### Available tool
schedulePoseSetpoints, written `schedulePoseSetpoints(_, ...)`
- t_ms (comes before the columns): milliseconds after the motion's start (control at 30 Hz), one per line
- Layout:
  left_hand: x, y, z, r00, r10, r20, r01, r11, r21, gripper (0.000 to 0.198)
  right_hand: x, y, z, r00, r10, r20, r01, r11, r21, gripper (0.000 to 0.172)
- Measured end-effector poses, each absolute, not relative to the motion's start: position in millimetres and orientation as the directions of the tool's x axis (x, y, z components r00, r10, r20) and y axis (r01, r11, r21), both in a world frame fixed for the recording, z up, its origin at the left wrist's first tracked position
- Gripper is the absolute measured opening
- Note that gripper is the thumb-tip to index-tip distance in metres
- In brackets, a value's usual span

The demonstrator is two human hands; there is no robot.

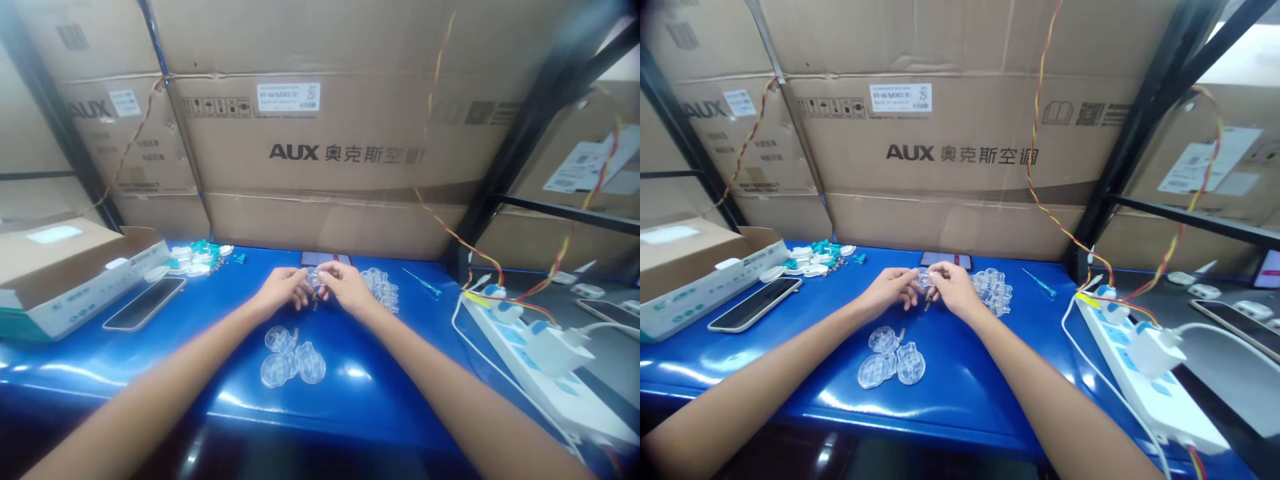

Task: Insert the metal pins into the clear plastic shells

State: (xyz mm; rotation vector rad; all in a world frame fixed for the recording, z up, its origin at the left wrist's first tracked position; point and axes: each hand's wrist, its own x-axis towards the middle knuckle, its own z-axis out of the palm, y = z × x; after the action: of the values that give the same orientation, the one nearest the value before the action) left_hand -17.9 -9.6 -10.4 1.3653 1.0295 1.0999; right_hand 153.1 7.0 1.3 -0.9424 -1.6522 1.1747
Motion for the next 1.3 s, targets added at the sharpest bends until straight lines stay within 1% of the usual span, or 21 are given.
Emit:
schedulePoseSetpoints(200,-19,-10,-10,0.317,0.946,0.065,-0.034,-0.057,0.998,0.047,152,7,-1,-0.309,0.916,0.257,0.086,0.296,-0.951,0.013)
schedulePoseSetpoints(333,-19,-10,-11,0.330,0.941,0.068,-0.040,-0.058,0.998,0.046,151,8,-3,-0.314,0.912,0.266,0.076,0.303,-0.950,0.013)
schedulePoseSetpoints(600,-16,-8,-15,0.238,0.971,0.011,-0.011,-0.009,1.000,0.043,153,12,-7,-0.314,0.919,0.241,0.170,0.304,-0.937,0.013)
schedulePoseSetpoints(767,-17,-8,-8,0.144,0.989,-0.018,0.036,0.013,0.999,0.032,160,19,-3,-0.205,0.962,0.178,0.216,0.222,-0.951,0.007)
schedulePoseSetpoints(867,-18,-8,-6,0.116,0.993,-0.020,0.067,0.012,0.998,0.030,162,19,0,-0.190,0.970,0.150,0.225,0.192,-0.955,0.007)
schedulePoseSetpoints(967,-18,-8,-7,0.133,0.991,-0.005,0.087,-0.007,0.996,0.034,161,16,1,-0.205,0.969,0.142,0.222,0.187,-0.957,0.008)
schedulePoseSetpoints(1100,-18,-9,-9,0.206,0.978,0.025,0.101,-0.047,0.994,0.043,156,12,1,-0.227,0.963,0.147,0.211,0.196,-0.958,0.008)
schedulePoseSetpoints(1300,-18,-9,-11,0.274,0.962,-0.001,0.110,-0.030,0.993,0.050,154,9,3,-0.229,0.955,0.186,0.193,0.232,-0.953,0.006)
